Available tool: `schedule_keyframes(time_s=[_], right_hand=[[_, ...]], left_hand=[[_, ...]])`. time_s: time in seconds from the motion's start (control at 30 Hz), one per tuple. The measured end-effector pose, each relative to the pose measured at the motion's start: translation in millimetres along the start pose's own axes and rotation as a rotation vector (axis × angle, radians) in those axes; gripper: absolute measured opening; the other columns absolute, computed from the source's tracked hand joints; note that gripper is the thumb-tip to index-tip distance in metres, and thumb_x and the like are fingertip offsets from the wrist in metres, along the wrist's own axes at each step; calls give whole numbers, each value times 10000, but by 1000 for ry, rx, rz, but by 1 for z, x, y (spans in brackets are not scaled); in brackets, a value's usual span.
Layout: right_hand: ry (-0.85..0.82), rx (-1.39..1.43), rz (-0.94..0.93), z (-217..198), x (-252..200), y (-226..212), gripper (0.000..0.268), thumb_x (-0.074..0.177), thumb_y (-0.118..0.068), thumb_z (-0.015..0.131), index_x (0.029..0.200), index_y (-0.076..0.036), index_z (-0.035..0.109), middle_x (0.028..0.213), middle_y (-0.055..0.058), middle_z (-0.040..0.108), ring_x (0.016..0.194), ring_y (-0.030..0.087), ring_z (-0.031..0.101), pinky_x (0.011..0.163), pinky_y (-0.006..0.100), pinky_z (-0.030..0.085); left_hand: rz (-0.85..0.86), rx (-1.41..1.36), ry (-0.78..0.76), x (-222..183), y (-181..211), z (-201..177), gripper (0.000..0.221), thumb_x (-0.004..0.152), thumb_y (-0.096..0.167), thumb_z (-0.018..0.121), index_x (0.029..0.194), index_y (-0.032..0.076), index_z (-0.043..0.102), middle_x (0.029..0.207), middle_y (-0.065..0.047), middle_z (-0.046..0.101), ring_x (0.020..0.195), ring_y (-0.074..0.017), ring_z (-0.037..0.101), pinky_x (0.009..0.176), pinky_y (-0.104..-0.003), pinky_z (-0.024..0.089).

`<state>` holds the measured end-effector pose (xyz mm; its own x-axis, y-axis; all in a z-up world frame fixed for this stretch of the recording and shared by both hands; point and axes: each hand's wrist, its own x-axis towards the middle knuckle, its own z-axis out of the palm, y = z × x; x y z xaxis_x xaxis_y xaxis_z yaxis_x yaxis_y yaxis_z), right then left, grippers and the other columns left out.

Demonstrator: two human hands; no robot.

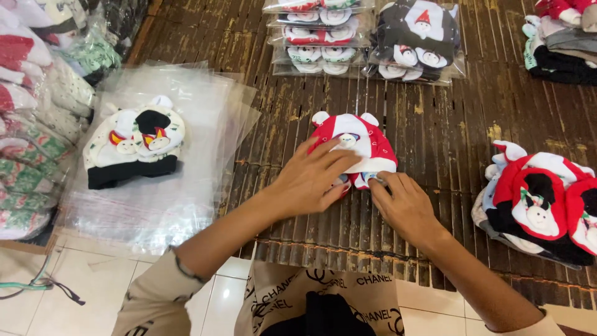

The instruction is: Packaging baby hats and booties into clear plastic bags

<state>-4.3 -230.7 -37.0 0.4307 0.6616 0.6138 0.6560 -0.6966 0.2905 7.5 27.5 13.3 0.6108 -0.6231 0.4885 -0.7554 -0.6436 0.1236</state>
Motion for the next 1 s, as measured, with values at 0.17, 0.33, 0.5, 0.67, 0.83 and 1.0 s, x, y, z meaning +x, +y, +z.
schedule_keyframes(time_s=[0.17, 0.33, 0.5, 0.67, 0.83, 1.0], right_hand=[[-14, 36, 20, 10, -16, 2, 149, 922, -173, 746, 1032, -117, 662, 1074, 104, 635, 954, 287, 669, 791, 371, 569], [-36, 121, 30, -13, -7, 1, 97, 936, -126, 718, 1005, -100, 656, 1045, 107, 627, 969, 308, 675, 765, 370, 580], [-101, 178, 27, -11, -26, -3, 141, 898, -109, 746, 1009, -114, 658, 1050, 96, 618, 982, 306, 669, 729, 387, 596], [-115, 148, 25, -14, -19, -5, 111, 947, -105, 689, 1051, -108, 648, 1060, 102, 600, 994, 318, 664, 767, 369, 588], [-130, 163, 74, -21, -11, 0, 174, 925, -91, 707, 1089, -114, 651, 1064, 87, 612, 978, 306, 659, 751, 397, 581], [-90, 432, 180, -47, 6, 27, 197, 979, -49, 605, 1145, -82, 708, 1023, 107, 653, 971, 306, 682, 782, 334, 565]], left_hand=[[28, -156, -163, 20, -11, 38, 563, 966, 192, 569, 1510, 111, 448, 1494, -143, 545, 1454, -431, 394, 1145, -673, 275], [9, -115, -159, 22, -19, 72, 489, 998, 169, 474, 1485, 130, 489, 1486, -113, 554, 1445, -396, 417, 1115, -695, 307], [-4, 13, -109, 16, -16, 84, 501, 987, 196, 489, 1487, 173, 484, 1498, -62, 547, 1456, -355, 410, 1130, -676, 296], [39, 4, -109, 14, -11, 65, 494, 983, 181, 509, 1477, 183, 512, 1522, -70, 526, 1461, -373, 401, 1131, -696, 291], [43, -64, -151, 14, -15, 43, 450, 979, 182, 534, 1425, 211, 586, 1547, -75, 498, 1471, -388, 382, 1130, -713, 279], [-75, -297, -201, 17, -33, 23, 352, 961, 139, 565, 1278, 165, 716, 1514, -135, 528, 1434, -423, 424, 1128, -730, 256]])
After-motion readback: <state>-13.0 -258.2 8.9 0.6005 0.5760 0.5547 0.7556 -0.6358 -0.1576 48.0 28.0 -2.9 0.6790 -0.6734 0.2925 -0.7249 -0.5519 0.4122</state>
